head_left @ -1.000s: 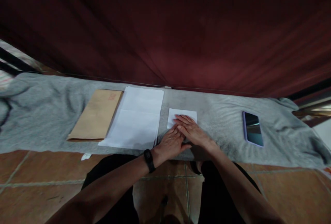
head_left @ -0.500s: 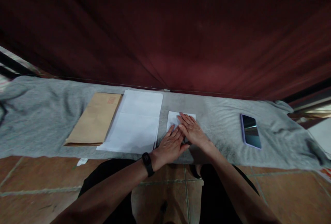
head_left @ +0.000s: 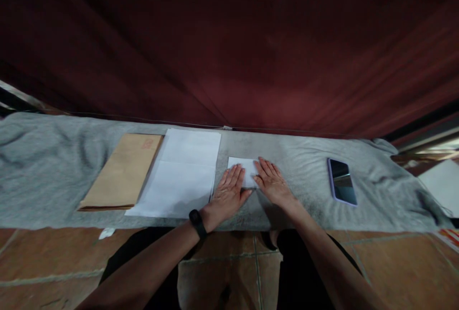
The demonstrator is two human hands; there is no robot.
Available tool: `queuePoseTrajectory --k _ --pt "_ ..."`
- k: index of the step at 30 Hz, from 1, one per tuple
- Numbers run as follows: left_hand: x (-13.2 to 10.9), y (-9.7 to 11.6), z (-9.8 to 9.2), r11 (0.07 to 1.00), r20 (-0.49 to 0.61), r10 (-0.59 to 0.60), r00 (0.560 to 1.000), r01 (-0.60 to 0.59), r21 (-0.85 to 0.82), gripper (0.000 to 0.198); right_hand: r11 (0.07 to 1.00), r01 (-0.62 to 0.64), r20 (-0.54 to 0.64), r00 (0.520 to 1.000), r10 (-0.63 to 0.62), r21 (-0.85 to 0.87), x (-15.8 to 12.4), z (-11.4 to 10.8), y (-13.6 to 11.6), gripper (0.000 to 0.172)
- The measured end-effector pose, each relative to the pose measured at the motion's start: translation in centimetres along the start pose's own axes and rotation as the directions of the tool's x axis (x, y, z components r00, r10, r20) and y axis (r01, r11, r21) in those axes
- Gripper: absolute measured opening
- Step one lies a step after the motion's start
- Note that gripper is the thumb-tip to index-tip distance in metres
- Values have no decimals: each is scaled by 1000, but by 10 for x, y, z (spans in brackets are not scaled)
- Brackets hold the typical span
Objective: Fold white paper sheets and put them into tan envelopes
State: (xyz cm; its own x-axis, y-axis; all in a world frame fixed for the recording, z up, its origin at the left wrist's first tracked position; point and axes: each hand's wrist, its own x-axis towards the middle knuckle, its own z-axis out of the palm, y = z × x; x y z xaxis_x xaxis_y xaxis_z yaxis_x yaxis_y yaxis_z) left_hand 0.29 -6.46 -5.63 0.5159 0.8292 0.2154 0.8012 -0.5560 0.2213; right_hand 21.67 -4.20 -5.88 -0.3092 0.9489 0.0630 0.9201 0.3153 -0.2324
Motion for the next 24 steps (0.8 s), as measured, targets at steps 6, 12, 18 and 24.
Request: queuePoseTrajectory --k 6,12,18,24 --pt "5 -10 6 998 -55 -62 997 64 30 75 997 -77 -43 996 76 -21 -4 -4 11 62" --pt "8 -14 7 993 -87 -99 991 104 54 78 971 -214 -100 969 225 104 2 -18 17 48" --pt "10 -12 3 992 -61 -109 992 113 53 79 872 -361 25 927 375 331 7 -27 14 29" --pt "10 -9 1 990 -51 -123 991 126 60 78 780 -405 102 907 408 478 8 -25 15 25"
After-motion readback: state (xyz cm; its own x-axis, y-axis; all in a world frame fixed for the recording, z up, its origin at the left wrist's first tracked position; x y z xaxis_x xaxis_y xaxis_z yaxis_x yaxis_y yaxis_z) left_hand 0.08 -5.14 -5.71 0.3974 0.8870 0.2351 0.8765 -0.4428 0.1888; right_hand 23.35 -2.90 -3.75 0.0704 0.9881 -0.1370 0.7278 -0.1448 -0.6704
